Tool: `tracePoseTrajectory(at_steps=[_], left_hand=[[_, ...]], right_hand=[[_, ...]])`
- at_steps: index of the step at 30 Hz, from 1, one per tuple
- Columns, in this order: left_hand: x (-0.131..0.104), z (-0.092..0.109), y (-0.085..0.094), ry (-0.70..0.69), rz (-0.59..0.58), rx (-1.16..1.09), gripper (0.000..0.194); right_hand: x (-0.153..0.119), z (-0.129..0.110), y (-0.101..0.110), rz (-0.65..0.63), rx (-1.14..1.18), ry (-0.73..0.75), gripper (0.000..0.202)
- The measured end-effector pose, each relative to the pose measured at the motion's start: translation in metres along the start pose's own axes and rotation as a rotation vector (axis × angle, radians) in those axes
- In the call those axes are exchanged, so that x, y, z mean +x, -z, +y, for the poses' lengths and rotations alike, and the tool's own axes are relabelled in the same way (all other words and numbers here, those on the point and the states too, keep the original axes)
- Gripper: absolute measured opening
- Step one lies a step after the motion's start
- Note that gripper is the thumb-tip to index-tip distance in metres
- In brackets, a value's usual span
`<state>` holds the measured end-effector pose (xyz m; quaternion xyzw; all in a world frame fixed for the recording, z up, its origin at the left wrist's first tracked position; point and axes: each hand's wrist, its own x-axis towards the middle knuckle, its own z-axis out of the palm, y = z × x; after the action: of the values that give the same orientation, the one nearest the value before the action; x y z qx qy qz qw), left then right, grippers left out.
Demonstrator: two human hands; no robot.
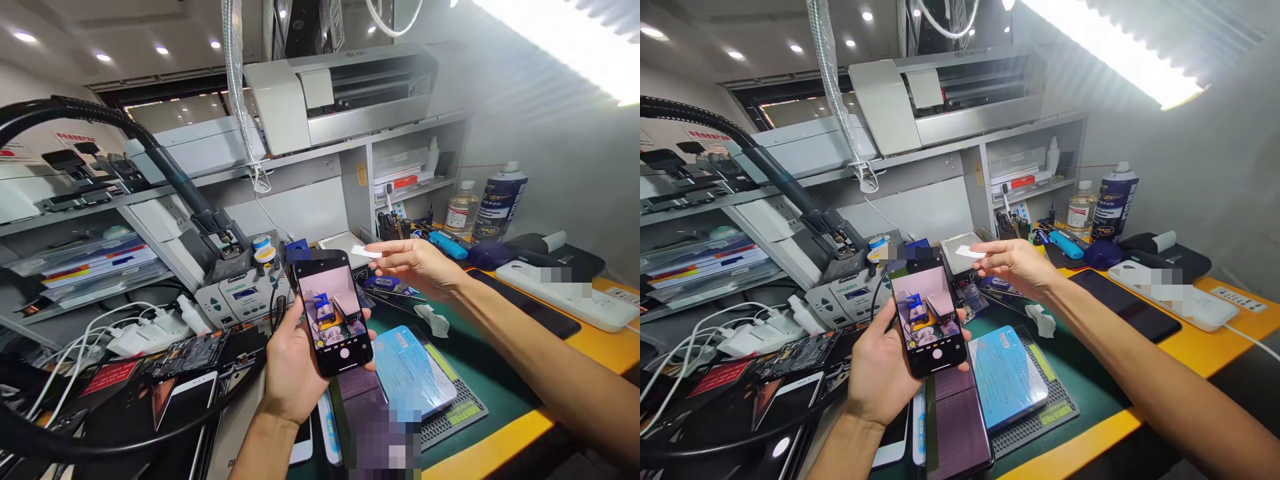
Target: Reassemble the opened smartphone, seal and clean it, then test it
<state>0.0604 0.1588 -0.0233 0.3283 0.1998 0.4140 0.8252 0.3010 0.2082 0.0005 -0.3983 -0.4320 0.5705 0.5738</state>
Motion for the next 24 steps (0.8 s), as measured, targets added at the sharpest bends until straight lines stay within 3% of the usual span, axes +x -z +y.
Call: tracePoseTrajectory(at_steps=[6,9,13,18,21,24], left_hand=[[0.001,-0.005,-0.001,-0.018,0.003,0.145,0.071],[-0.002,-0.011,-0.004,-0.051,0.099,0.351,0.075],[-0.01,-0.016,-0.006,-0.339,0.226,0.942,0.071],[-0.01,-0.016,0.008,-0.889,0.173,1.691,0.069],[-0.007,-0.016,0.015,-0.98,0.161,1.812,0.07],[-0.008,-0.016,0.012,-0.909,0.141,1.745,0.071]], right_hand=[[-0.002,0.005,-0.001,-0.073,0.069,-0.026,0.018],[-0.001,0.006,0.0,-0.074,0.099,-0.028,0.014],[0.0,0.006,0.001,-0.07,0.118,-0.037,0.012],[-0.003,0.002,-0.001,-0.101,0.097,-0.011,0.022],[-0.007,-0.002,-0.003,-0.122,0.079,0.033,0.029],[-0.01,-0.005,-0.006,-0.146,0.06,0.066,0.033]])
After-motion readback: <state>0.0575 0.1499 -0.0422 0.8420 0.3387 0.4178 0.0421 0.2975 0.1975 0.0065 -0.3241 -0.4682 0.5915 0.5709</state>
